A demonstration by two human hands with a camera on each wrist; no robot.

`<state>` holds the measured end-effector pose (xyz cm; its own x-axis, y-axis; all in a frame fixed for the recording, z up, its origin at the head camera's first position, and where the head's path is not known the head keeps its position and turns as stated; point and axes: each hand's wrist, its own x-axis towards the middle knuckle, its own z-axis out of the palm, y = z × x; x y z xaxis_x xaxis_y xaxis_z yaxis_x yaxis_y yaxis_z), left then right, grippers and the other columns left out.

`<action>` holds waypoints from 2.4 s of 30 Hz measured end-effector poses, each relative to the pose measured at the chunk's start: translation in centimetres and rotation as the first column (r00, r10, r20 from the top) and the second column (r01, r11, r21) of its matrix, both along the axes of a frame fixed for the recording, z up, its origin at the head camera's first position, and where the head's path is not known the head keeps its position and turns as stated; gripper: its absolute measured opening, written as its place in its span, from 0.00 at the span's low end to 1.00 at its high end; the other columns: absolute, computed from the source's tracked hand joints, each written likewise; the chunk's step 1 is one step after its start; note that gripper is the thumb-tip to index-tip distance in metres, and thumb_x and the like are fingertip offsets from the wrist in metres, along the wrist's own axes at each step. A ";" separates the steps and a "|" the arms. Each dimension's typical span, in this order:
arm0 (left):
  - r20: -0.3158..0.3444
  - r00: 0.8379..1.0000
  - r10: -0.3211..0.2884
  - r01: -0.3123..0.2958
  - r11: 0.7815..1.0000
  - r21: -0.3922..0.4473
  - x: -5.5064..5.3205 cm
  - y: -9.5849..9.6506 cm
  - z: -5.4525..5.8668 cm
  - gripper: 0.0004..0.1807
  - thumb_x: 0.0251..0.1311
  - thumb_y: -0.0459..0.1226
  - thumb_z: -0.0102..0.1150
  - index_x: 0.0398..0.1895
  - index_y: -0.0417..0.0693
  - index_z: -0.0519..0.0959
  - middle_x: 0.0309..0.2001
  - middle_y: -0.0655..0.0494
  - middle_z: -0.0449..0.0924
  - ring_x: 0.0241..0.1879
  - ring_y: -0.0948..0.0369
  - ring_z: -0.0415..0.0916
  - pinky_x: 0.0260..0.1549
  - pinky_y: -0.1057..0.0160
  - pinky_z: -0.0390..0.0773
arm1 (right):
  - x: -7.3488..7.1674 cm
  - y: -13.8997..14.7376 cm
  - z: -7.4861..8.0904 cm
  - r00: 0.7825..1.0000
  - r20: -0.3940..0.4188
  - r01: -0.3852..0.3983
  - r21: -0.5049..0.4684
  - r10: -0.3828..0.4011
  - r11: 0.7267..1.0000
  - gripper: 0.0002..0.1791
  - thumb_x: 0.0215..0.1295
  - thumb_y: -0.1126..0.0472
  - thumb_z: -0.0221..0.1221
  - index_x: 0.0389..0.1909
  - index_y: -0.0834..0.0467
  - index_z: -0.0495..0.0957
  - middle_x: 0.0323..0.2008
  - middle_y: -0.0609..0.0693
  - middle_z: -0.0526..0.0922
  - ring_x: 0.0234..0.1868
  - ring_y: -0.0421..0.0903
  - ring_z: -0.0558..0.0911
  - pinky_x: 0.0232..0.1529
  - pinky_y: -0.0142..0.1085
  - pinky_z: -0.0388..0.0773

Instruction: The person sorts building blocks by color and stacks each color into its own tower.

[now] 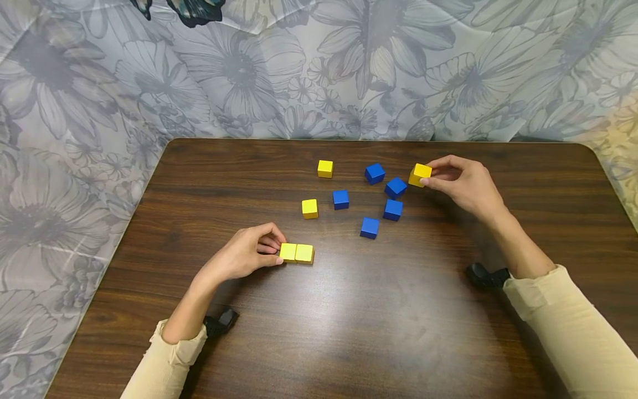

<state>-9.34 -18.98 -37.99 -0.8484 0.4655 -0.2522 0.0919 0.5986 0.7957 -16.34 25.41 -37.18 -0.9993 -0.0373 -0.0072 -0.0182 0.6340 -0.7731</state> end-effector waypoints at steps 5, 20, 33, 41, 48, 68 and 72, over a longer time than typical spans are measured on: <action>0.002 1.000 0.000 0.000 1.000 -0.002 0.0 0.0 0.0 0.17 0.52 0.29 0.73 0.43 0.48 0.80 0.43 0.53 0.81 0.46 0.58 0.81 0.46 0.68 0.82 | 0.5 -0.8 0.3 0.999 -0.046 -0.008 -0.019 0.008 1.000 0.23 0.59 0.48 0.70 0.51 0.56 0.82 0.38 0.45 0.87 0.35 0.29 0.82 0.33 0.21 0.77; -0.002 1.000 0.001 -0.001 1.000 0.010 0.0 0.0 0.0 0.17 0.52 0.29 0.74 0.44 0.47 0.80 0.43 0.52 0.81 0.45 0.57 0.81 0.46 0.65 0.82 | 2.0 -3.2 1.0 0.989 -0.099 -0.114 -0.036 0.110 0.993 0.17 0.60 0.58 0.70 0.50 0.54 0.82 0.40 0.53 0.86 0.35 0.35 0.84 0.34 0.22 0.78; -0.004 1.000 -0.005 0.005 1.000 0.001 0.1 -0.1 -0.1 0.17 0.53 0.29 0.73 0.45 0.45 0.79 0.43 0.51 0.81 0.46 0.57 0.81 0.47 0.65 0.82 | 3.1 -5.5 1.4 0.976 -0.103 -0.205 -0.116 0.194 0.972 0.17 0.57 0.60 0.72 0.47 0.54 0.83 0.39 0.51 0.85 0.37 0.41 0.84 0.38 0.25 0.81; 0.005 1.000 -0.003 0.003 1.000 -0.017 0.0 0.0 0.0 0.17 0.53 0.30 0.73 0.45 0.47 0.79 0.43 0.53 0.80 0.46 0.58 0.80 0.47 0.68 0.81 | 3.5 -6.7 1.9 0.960 -0.153 -0.253 -0.121 0.233 0.960 0.16 0.55 0.63 0.74 0.45 0.55 0.85 0.39 0.50 0.85 0.36 0.41 0.83 0.37 0.26 0.81; -0.009 1.000 -0.007 0.007 1.000 -0.014 0.0 0.1 0.0 0.17 0.53 0.30 0.73 0.45 0.47 0.79 0.43 0.53 0.80 0.45 0.58 0.80 0.46 0.67 0.82 | 4.1 -7.7 2.1 0.946 -0.189 -0.287 -0.116 0.263 0.951 0.16 0.53 0.63 0.75 0.44 0.55 0.85 0.35 0.49 0.85 0.33 0.41 0.81 0.34 0.25 0.78; -0.009 1.000 -0.030 0.030 1.000 -0.004 -0.2 -0.1 0.1 0.17 0.53 0.30 0.73 0.46 0.44 0.79 0.43 0.51 0.81 0.45 0.57 0.80 0.47 0.65 0.82 | 4.9 -11.1 1.6 0.925 -0.189 -0.351 -0.092 0.330 0.932 0.17 0.48 0.62 0.77 0.40 0.55 0.84 0.33 0.46 0.85 0.31 0.41 0.82 0.31 0.30 0.79; -0.013 0.999 -0.036 0.036 0.999 -0.011 -0.3 0.0 0.1 0.17 0.54 0.30 0.73 0.46 0.44 0.79 0.44 0.52 0.80 0.46 0.57 0.80 0.47 0.65 0.82 | 5.2 -11.9 1.6 0.923 -0.174 -0.365 -0.104 0.344 0.925 0.17 0.48 0.61 0.78 0.40 0.54 0.83 0.32 0.46 0.85 0.30 0.40 0.82 0.30 0.30 0.79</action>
